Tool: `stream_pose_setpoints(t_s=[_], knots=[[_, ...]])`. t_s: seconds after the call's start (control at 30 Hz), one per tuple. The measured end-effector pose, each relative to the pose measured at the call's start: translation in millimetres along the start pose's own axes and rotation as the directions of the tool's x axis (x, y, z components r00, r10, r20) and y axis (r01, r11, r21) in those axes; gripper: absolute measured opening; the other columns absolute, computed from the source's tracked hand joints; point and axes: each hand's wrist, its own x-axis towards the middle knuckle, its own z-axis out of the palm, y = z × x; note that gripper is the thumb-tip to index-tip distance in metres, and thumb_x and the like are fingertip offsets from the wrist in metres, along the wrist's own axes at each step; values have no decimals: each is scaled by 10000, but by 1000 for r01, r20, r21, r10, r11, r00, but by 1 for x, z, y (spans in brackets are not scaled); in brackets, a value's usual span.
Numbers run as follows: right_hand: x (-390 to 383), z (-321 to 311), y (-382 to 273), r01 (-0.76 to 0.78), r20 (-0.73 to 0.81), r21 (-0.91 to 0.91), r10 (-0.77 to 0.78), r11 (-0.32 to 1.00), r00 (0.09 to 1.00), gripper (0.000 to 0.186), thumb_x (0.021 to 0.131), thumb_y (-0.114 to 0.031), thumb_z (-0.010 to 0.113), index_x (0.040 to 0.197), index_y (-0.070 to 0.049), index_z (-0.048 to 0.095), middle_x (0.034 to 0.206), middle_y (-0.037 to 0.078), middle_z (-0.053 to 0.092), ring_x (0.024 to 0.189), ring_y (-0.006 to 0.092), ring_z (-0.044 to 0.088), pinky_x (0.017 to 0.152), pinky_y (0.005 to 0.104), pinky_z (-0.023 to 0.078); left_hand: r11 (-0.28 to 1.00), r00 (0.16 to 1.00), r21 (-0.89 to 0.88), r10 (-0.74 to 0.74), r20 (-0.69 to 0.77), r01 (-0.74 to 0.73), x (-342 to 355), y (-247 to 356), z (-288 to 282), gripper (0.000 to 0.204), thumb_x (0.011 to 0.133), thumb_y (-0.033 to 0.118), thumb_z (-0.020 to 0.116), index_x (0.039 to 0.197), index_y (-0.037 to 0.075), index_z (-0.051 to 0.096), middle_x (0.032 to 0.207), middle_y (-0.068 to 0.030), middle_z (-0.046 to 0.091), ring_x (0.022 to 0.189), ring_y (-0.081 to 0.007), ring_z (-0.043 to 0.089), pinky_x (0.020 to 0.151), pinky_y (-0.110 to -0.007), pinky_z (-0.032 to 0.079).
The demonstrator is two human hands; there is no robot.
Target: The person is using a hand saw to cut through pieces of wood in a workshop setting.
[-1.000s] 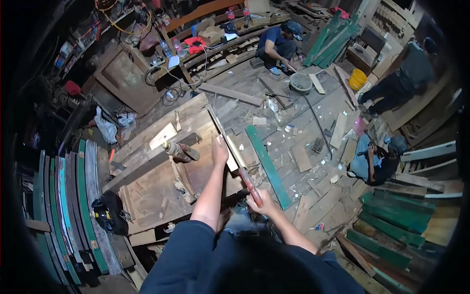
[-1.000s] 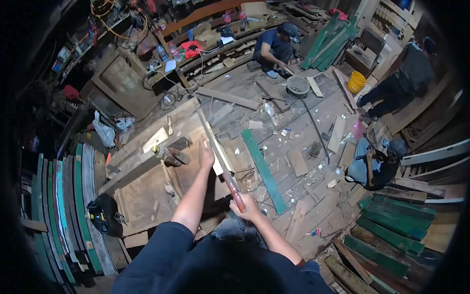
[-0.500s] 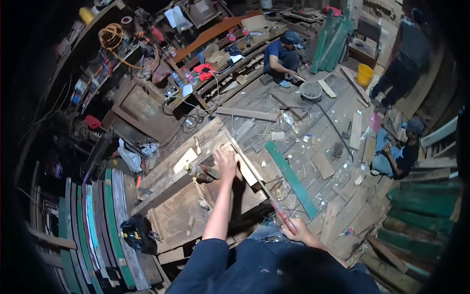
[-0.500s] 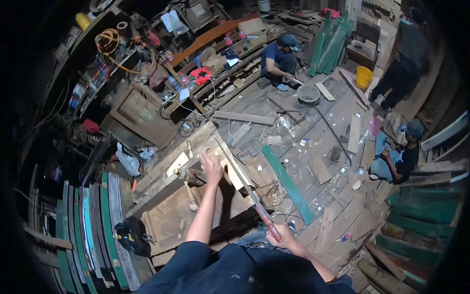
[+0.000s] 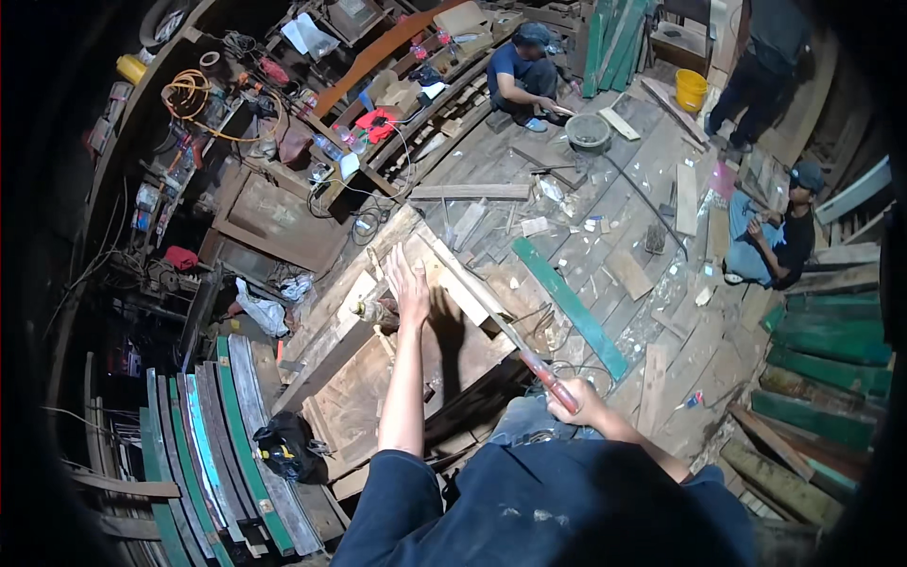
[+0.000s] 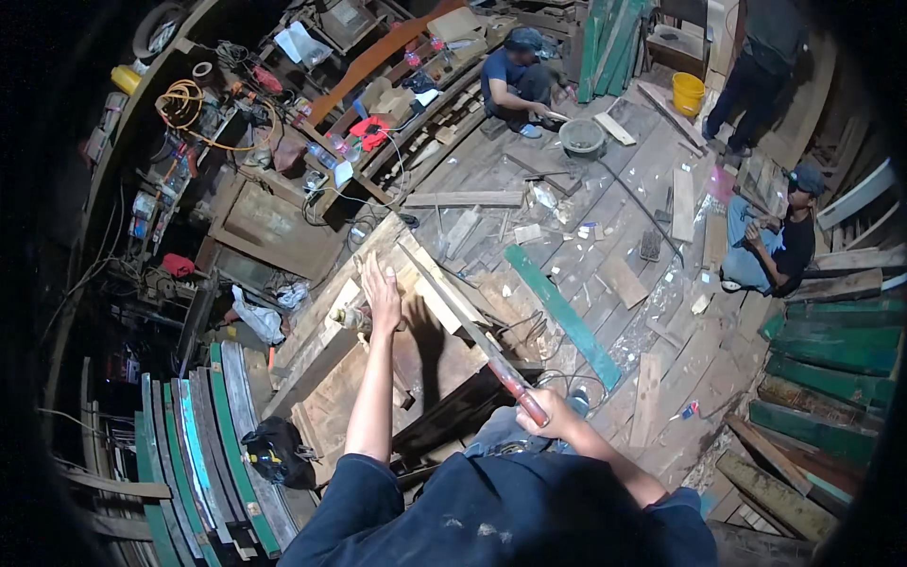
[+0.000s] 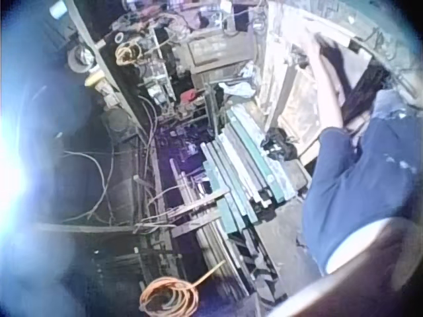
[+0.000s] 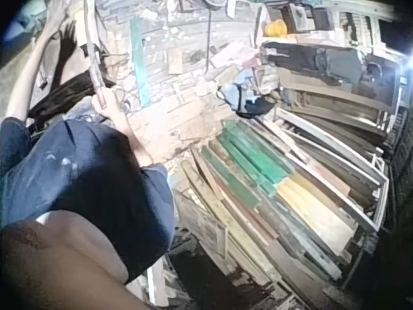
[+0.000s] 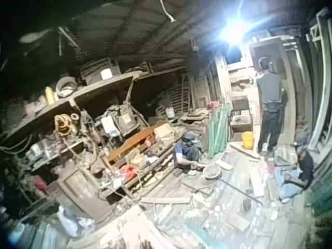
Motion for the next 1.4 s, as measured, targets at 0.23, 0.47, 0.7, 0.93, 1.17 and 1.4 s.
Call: stream_pose_setpoints(t_s=[0.23, 0.47, 0.7, 0.93, 1.17, 1.4], knots=[[-1, -1, 6, 10, 24, -34, -9, 999, 1000, 167, 711, -149, 661, 716, -25, 550, 641, 161, 566, 595, 355, 596, 553, 392, 470, 999, 992, 48, -29, 124, 24, -8, 19, 1, 668, 999, 467, 275, 1489, 38, 125, 1540, -178, 157, 1430, -344, 115, 1155, -437, 72], [-1, -5, 10, 14, 18, 2, -14, 1000, 1000, 186, 713, -172, 657, 707, -32, 534, 628, 161, 562, 579, 361, 586, 542, 412, 459, 980, 878, -191, 35, 477, 64, 1, 28, -7, 574, 1022, 441, 208, 1410, 57, 384, 1485, -181, 296, 1407, -310, 205, 1148, -381, 137], [-2, -1, 17, -1, -20, 35, 1, 999, 1000, 213, 724, -204, 665, 728, -32, 539, 642, 163, 574, 607, 371, 591, 556, 421, 464, 975, 739, -57, 202, 643, -217, 55, 82, 19, 584, 1005, 447, 274, 1006, 69, 720, 1435, -86, 384, 1367, -332, 248, 1134, -396, 184], [-1, -2, 23, 10, 15, 84, -12, 996, 1000, 185, 727, -189, 653, 773, -36, 560, 659, 160, 589, 648, 369, 614, 589, 428, 492, 800, 196, 324, -259, 946, -506, 60, 85, 131, 648, 949, 622, 178, 1468, 251, 291, 1524, -76, 273, 1418, -354, 155, 1146, -532, 88], [1, 13, 18, 26, 12, 118, -28, 993, 1000, 197, 742, -206, 647, 774, -38, 551, 644, 169, 583, 621, 374, 604, 565, 441, 479, 932, 177, 81, -18, 984, -354, 55, 27, 174, 428, 989, 376, 344, 1348, 193, 486, 1431, -172, 401, 1356, -323, 316, 1134, -448, 191], [-3, -5, 18, 22, 0, 95, -22, 995, 1000, 178, 730, -182, 655, 756, -36, 556, 653, 166, 590, 624, 362, 608, 571, 425, 479, 917, 972, -322, 213, -101, -235, 11, 87, 39, 286, 966, 170, 449, 1203, 53, 562, 1274, -126, 516, 1194, -278, 473, 1044, -393, 316]])
